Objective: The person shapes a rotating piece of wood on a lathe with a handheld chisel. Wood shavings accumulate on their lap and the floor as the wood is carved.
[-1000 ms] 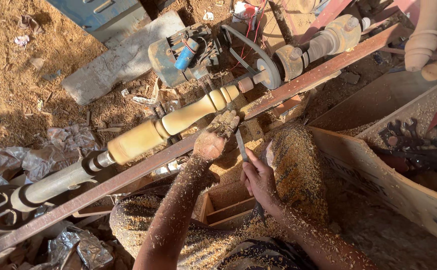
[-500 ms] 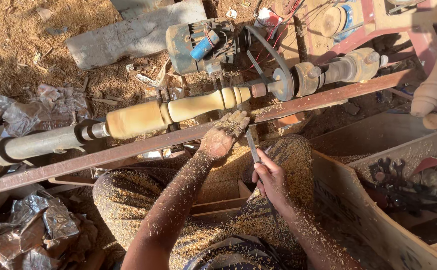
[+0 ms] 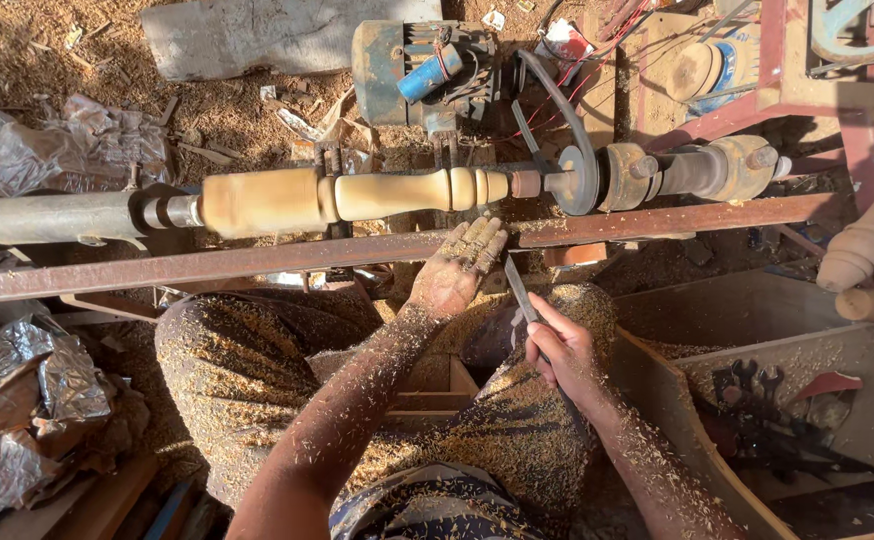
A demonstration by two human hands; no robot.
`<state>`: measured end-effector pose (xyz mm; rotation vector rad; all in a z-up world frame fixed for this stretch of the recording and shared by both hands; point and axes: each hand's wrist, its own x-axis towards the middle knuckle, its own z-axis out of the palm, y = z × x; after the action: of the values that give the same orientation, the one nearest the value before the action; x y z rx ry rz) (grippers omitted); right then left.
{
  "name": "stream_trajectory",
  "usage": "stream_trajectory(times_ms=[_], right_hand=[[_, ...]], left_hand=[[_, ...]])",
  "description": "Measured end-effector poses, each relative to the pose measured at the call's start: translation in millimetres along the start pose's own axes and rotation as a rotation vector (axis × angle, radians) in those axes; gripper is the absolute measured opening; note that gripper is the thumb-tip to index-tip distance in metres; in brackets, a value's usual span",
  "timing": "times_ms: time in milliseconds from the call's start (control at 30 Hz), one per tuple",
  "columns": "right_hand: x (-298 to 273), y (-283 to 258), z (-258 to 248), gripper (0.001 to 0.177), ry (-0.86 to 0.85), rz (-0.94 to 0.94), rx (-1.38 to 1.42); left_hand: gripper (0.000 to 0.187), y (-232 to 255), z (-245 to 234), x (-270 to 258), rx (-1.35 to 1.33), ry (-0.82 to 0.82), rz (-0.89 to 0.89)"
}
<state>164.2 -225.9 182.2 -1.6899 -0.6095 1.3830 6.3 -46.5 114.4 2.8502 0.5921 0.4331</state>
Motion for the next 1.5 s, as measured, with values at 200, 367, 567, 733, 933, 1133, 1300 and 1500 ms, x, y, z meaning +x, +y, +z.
stream_trajectory(times_ms=[200,367,567,733,933,1133,1300,1500], right_hand=[[11.0,0.5,-25.1,0.059,-0.073,-0.009,-0.066],[21.3,-2.4,-46.1,0.059,-0.114,0.025,-0.137],[28.2,-15.3,-65.7,0.061,-0.157,0.023,-0.17],[23.8,-15.6,-65.3,0.067,-0.139,-0.992,-0.759],[1.5,38.7,-36.8,0.055,-0.086,-0.104,-0.249],[-12.4,50.1,45.2,0.056,0.094,-0.106,0.075],[-12.5,46.8,88.0,0.056,0.181,-0.156,0.131],[-5.9,56.3,125.1,0.054,0.254,-0.193,0.271]], left_hand=[[0.09,12.4,-0.9,3.7,0.033,-0.038,-0.06],[0.091,23.0,9.4,6.8,-0.006,-0.011,-0.138],[0.087,33.2,32.8,11.2,0.033,0.045,-0.21],[0.082,36.3,34.0,12.5,-0.031,0.075,-0.208],[0.079,31.5,7.0,-2.5,-0.046,0.048,-0.061],[0.085,-2.5,-17.4,-13.5,-0.039,-0.073,0.107],[0.086,-34.6,-3.2,-23.2,-0.189,-0.044,0.223],[0.083,-89.7,83.8,-51.8,-0.899,-0.138,0.092]])
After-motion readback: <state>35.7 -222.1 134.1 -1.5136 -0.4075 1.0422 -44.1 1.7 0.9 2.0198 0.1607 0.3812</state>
